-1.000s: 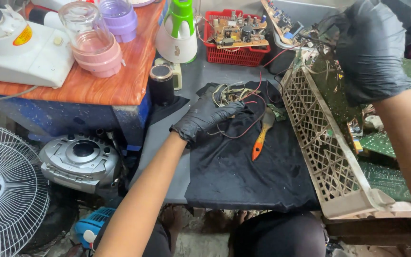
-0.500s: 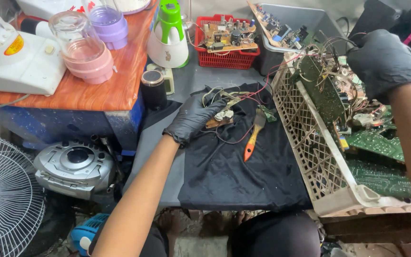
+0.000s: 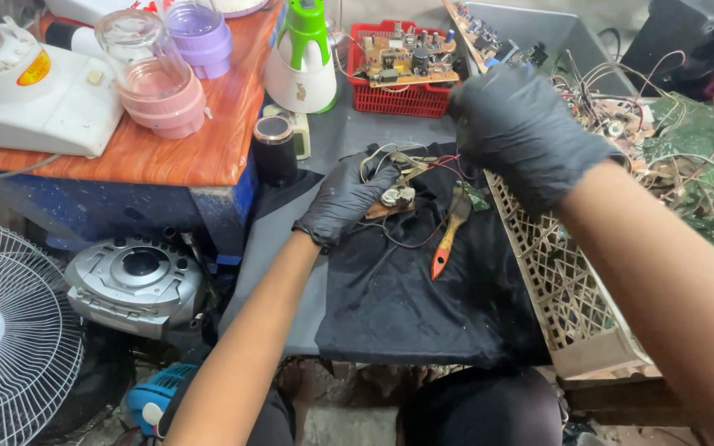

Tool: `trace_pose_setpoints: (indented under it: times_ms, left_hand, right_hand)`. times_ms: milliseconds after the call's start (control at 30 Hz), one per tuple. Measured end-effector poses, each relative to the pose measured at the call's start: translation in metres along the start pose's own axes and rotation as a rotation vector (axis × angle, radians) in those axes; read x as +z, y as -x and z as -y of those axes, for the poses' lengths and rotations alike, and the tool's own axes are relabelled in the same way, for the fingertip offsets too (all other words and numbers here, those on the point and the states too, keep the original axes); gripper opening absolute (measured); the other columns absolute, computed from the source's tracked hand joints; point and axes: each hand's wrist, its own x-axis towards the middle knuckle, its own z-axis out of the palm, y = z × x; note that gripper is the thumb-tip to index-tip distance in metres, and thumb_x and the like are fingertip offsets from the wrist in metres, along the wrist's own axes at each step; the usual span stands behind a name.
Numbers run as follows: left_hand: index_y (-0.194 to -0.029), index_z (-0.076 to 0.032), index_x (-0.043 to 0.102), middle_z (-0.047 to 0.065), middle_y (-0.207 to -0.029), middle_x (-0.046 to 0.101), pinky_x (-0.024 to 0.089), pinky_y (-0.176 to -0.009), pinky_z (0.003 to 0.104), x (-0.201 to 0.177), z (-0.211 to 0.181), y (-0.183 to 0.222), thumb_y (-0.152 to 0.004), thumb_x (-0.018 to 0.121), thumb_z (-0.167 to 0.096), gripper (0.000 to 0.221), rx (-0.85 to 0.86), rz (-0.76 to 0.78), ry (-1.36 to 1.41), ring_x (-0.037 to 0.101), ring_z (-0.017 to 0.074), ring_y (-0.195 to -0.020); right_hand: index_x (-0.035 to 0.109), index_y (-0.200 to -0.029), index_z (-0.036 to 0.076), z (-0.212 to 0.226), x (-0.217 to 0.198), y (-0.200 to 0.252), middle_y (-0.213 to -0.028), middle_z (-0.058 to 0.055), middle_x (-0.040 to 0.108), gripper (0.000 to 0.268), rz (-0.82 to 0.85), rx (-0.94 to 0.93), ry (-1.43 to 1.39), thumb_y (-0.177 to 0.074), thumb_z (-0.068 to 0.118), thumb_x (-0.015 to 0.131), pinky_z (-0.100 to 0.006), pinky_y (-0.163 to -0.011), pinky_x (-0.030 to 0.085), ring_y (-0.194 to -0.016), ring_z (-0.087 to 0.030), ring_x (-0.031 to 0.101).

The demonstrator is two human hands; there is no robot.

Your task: Repairing electronic components by untangling wires and cleaning circuit boards with a brush.

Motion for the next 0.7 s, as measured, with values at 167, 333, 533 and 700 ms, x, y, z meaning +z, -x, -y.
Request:
trace_pose_setpoints:
  times_ms: [167, 333, 533, 700]
  left_hand:
    - [-0.126, -0.017, 0.071, 0.007, -0.124, 0.074, 0.047, -0.112, 0.043, 0.010, 0.007, -0.003, -0.091, 0.071, -0.043, 0.044, -0.386, -0.089, -0.009, 0.064, 0.0271, -0.126]
    - [-0.124, -0.017, 0.072, 0.009, -0.121, 0.075, 0.048, -0.111, 0.045, 0.002, -0.009, 0.002, -0.091, 0.074, -0.042, 0.042, -0.324, -0.084, 0.042, 0.065, 0.0295, -0.125]
    - [-0.127, -0.008, 0.070, 0.021, -0.121, 0.073, 0.047, -0.110, 0.049, -0.006, -0.013, 0.006, -0.095, 0.065, -0.053, 0.055, -0.176, -0.049, 0.027, 0.063, 0.0426, -0.123]
    - [-0.076, -0.012, 0.059, 0.006, -0.067, 0.053, 0.041, -0.063, 0.042, -0.002, 0.006, 0.008, -0.095, 0.025, -0.069, 0.069, -0.147, -0.068, -0.284, 0.055, 0.0225, -0.068]
  right_hand:
    - [0.079, -0.101, 0.032, -0.027, 0.106, -0.056, -0.097, -0.001, 0.076, 0.028, -0.067, -0.158, 0.015, -0.080, 0.028, 0.062, -0.046, -0.087, 0.060, -0.101, -0.030, 0.074]
    - [0.077, -0.112, 0.036, -0.049, 0.127, -0.069, -0.119, 0.005, 0.076, 0.033, 0.152, -0.112, -0.117, -0.082, 0.031, 0.066, -0.045, -0.103, 0.055, -0.121, -0.024, 0.068]
    - [0.081, -0.107, 0.028, -0.064, 0.101, -0.068, -0.105, -0.011, 0.079, 0.023, 0.128, -0.003, -0.189, -0.089, 0.032, 0.069, -0.050, -0.091, 0.059, -0.108, -0.039, 0.072]
    - [0.082, -0.113, 0.023, -0.086, 0.071, -0.079, -0.089, -0.004, 0.081, 0.035, 0.086, 0.055, 0.004, -0.083, 0.005, 0.080, -0.038, -0.074, 0.056, -0.077, -0.024, 0.073]
